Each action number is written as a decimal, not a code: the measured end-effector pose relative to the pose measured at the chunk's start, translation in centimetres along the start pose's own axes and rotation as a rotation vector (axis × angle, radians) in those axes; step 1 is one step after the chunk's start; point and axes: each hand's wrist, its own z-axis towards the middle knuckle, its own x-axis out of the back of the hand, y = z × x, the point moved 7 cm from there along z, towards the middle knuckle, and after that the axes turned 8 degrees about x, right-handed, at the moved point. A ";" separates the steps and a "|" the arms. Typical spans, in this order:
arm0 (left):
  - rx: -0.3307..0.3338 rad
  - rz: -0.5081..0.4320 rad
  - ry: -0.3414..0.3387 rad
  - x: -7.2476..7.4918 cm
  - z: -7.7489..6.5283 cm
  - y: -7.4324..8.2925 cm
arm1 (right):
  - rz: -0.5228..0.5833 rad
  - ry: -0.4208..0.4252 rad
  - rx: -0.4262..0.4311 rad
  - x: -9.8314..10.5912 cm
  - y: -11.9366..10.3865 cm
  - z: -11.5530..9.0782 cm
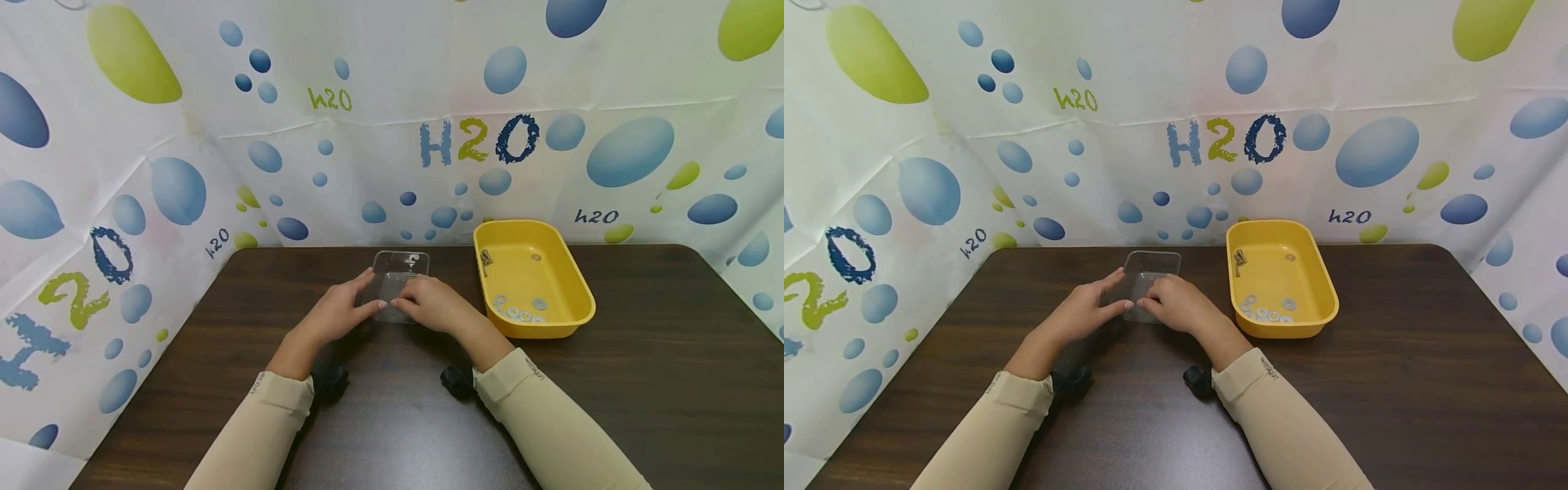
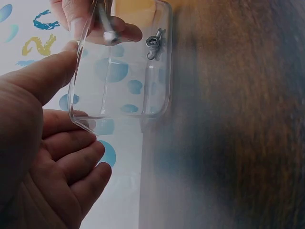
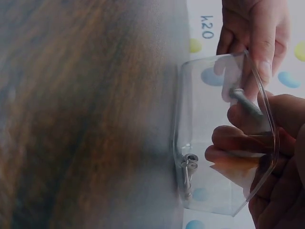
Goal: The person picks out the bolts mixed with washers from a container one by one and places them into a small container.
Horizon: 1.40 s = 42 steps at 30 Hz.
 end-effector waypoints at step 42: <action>-0.034 -0.026 0.120 1.0 0.3 2.2 | 0.059 0.277 -0.014 7.5 0.0 -1.3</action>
